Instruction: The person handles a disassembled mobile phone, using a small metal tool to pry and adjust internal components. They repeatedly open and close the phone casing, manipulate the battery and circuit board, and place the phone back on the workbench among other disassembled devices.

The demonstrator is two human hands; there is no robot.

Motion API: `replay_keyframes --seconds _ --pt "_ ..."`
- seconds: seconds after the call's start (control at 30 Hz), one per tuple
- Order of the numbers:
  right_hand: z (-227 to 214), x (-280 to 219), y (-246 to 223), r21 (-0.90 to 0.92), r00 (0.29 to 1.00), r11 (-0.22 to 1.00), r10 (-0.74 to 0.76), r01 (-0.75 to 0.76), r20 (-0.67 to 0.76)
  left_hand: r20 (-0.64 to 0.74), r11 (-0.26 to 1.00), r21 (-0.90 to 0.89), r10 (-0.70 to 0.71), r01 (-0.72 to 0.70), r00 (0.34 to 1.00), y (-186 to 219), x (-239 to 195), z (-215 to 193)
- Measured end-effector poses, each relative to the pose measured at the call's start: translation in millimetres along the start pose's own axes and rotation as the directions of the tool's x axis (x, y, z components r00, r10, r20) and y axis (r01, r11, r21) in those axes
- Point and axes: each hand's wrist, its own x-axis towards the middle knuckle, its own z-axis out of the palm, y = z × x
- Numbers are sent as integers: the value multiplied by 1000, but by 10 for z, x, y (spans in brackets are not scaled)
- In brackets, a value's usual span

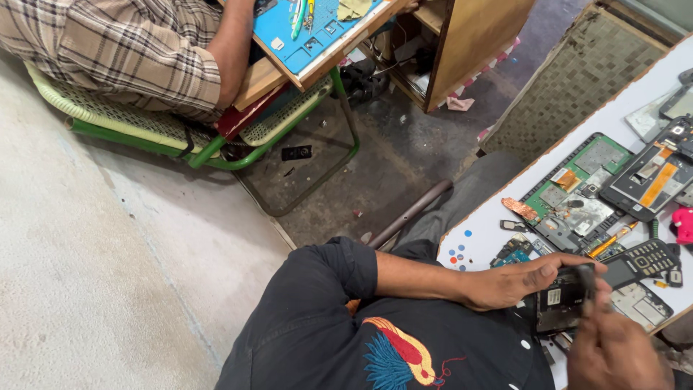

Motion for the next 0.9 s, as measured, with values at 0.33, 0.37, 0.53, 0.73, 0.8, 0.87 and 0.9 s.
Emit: replay_keyframes --seconds 0.33,0.37,0.53,0.73,0.8,0.87,0.9 --pt "-46 -10 -356 -99 968 982 134 -158 -211 -71 993 2 -115 116 991 73 14 45" --pt "-30 -2 -376 -64 969 990 111 -128 -221 -46 998 -9 -64 64 997 90 19 57" --pt "40 111 -404 -26 961 997 69 -79 -267 -8 1000 8 -26 26 1000 245 -14 84" --pt "-132 211 -453 16 950 993 116 -117 -291 -47 995 73 -72 75 996 343 19 156" --pt "-117 254 -491 107 960 993 69 -41 -272 -62 996 69 -46 51 997 359 41 183" --pt "-124 279 -519 90 964 996 1 24 -265 -81 995 94 -16 23 997 379 37 201" --pt "-140 288 -530 97 963 995 38 -13 -266 -89 993 119 2 8 996 395 32 201"
